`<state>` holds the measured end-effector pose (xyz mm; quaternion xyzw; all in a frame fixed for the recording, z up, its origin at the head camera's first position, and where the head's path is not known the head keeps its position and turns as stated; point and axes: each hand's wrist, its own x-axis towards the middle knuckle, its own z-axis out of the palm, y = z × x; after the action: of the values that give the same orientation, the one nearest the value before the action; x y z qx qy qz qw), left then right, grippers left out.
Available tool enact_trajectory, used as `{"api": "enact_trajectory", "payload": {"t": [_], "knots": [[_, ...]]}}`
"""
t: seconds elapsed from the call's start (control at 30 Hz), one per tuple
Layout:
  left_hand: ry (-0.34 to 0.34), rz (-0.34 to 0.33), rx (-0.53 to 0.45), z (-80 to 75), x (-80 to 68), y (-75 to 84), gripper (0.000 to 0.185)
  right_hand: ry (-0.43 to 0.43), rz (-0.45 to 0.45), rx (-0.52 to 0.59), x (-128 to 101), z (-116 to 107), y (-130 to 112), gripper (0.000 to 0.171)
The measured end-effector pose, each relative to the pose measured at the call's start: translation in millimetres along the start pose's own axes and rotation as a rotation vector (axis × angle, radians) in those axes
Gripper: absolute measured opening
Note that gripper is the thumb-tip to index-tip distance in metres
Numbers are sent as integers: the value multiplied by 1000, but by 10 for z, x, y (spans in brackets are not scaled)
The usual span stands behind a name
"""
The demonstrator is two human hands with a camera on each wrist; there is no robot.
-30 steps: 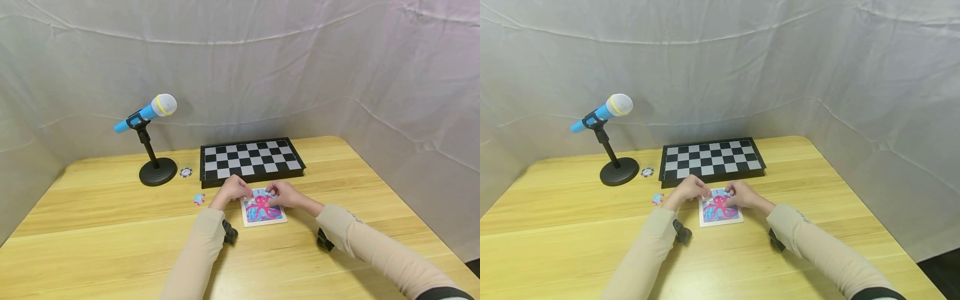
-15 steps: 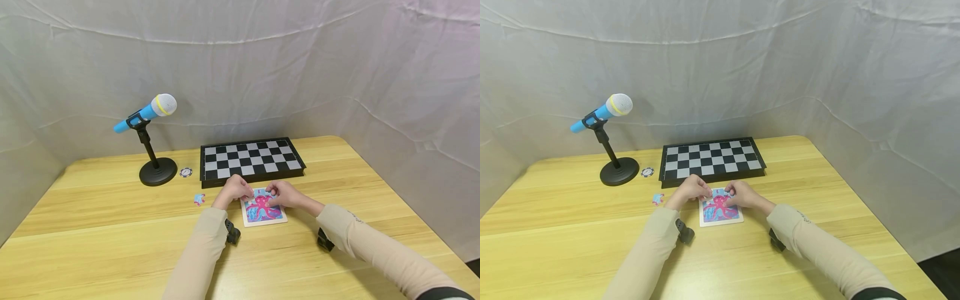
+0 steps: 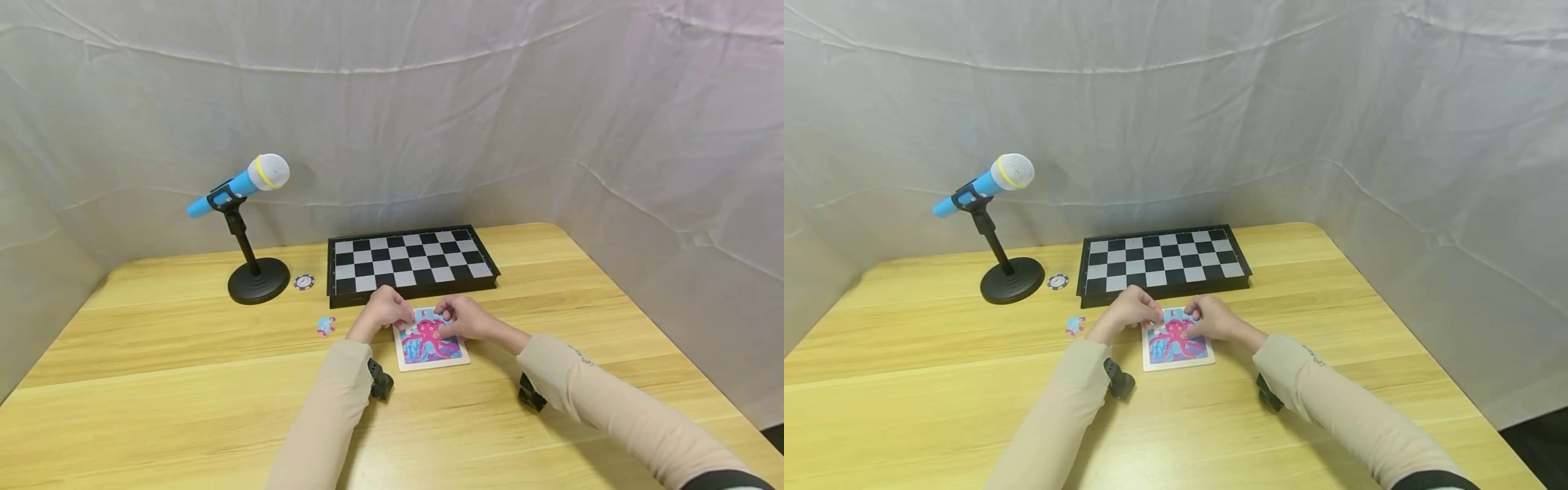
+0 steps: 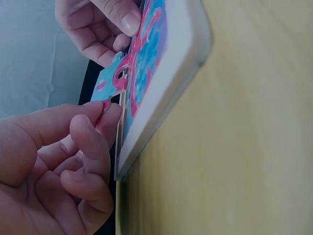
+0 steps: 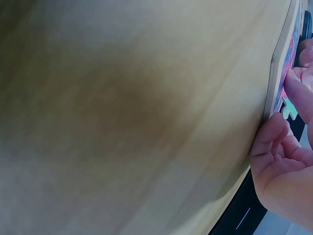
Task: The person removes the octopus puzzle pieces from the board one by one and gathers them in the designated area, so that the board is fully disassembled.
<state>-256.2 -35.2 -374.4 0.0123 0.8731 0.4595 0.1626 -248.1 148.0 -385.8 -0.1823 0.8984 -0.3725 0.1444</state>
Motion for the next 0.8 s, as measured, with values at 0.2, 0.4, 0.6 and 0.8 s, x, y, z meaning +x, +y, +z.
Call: {"api": "enact_trajectory", "payload": {"t": [0.2, 0.4, 0.6, 0.8], "knots": [[25, 3, 5, -29, -24, 3, 9, 3, 7, 1, 0, 2, -5, 34], [25, -1, -24, -59, -30, -23, 8, 5, 7, 8, -6, 7, -6, 34], [27, 15, -80, -100, -37, -102, 9, 2, 12, 6, -16, 4, -19, 34], [15, 20, -128, -163, -61, -185, 7, 1, 8, 15, -20, 6, -19, 33]]}}
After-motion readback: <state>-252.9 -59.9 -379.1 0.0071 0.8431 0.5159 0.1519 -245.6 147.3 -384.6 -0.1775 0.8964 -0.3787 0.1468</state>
